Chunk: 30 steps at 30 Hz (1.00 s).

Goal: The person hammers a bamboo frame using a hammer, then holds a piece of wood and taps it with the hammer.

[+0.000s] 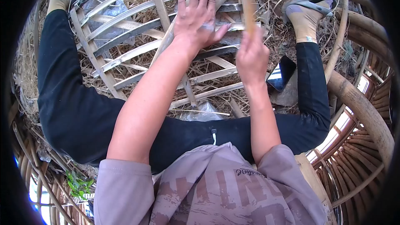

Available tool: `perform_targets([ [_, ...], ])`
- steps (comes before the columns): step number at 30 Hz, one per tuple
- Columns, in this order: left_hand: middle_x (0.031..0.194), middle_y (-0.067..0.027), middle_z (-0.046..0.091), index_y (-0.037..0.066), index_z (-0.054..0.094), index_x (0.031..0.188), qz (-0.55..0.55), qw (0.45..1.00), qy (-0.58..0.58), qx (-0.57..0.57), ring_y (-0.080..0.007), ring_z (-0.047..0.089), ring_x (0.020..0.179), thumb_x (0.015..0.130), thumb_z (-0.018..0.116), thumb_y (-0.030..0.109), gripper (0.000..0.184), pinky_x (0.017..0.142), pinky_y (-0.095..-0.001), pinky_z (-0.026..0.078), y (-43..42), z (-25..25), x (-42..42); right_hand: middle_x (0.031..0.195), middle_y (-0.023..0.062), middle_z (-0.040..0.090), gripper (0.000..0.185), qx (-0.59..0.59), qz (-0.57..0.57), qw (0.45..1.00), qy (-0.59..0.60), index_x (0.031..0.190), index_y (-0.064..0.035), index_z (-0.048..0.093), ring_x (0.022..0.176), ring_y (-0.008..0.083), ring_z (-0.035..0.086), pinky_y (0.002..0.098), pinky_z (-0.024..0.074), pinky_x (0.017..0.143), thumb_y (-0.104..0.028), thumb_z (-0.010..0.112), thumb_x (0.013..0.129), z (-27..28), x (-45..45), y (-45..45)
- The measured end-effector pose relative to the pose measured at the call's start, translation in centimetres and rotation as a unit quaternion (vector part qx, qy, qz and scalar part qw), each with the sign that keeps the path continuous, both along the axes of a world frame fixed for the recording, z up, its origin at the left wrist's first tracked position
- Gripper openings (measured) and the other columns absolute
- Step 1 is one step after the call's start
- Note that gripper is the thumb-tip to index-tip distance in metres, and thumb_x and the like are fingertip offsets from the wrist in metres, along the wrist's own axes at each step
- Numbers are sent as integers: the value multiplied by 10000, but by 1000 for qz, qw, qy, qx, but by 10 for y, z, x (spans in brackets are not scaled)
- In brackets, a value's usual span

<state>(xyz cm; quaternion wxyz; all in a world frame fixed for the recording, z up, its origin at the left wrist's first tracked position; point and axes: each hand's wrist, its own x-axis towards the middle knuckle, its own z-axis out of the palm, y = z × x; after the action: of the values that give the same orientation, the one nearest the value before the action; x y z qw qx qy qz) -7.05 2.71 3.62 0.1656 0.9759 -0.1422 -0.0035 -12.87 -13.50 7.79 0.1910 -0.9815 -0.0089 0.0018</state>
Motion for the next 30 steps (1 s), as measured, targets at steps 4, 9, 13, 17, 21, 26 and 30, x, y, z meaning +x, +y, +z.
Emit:
perform_targets([
  [4,1640,-279,272,235,123,1674,2,1000,-4,6,-430,222,1548,813,684,576,1083,1225,-669,189,3,-2,1,665,62,625,188,111,-47,972,-199,1148,2,495,510,201,624,352,504,493,-175,499,1088,17,-5,8],
  [9,1647,-279,255,215,163,1666,13,994,-23,-104,-427,217,1549,840,661,579,1031,1238,-662,164,3,-11,2,792,180,692,204,12,26,995,-98,1203,-18,523,634,345,717,430,554,552,-148,555,1050,-7,-8,-3],
  [13,1650,-269,260,205,178,1664,4,1000,-8,-29,-418,216,1552,844,651,598,1025,1239,-656,164,0,-7,-1,736,166,692,335,35,91,979,-177,1291,-21,554,599,356,710,444,551,531,-121,655,988,19,0,7],
  [17,1664,-257,246,225,85,1677,-9,999,46,-19,-419,166,1566,820,663,605,1102,1238,-666,122,3,0,2,777,198,684,314,133,51,983,-115,1272,15,558,679,370,731,430,565,592,-160,627,1021,47,11,2],
  [21,1591,-209,332,46,307,1596,19,999,-42,15,-337,313,1490,887,568,663,976,1195,-605,248,2,-14,-2,786,200,678,278,32,123,988,-92,1247,22,576,701,369,729,421,564,603,-147,608,1029,72,26,-30],
  [26,1699,-191,212,-28,333,1580,24,999,-4,27,-325,207,1577,846,571,742,1090,1261,-587,140,0,-23,-2,787,169,677,227,-35,280,950,-135,1155,-3,611,658,357,701,419,554,572,-162,659,1000,52,49,-83],
  [30,1688,-185,251,-2,320,1597,25,1000,-5,15,-322,246,1563,839,563,722,1076,1247,-607,173,1,-23,-1,782,109,646,231,-103,361,924,-75,1070,-29,621,645,307,674,407,534,555,-165,730,919,47,87,-107],
])
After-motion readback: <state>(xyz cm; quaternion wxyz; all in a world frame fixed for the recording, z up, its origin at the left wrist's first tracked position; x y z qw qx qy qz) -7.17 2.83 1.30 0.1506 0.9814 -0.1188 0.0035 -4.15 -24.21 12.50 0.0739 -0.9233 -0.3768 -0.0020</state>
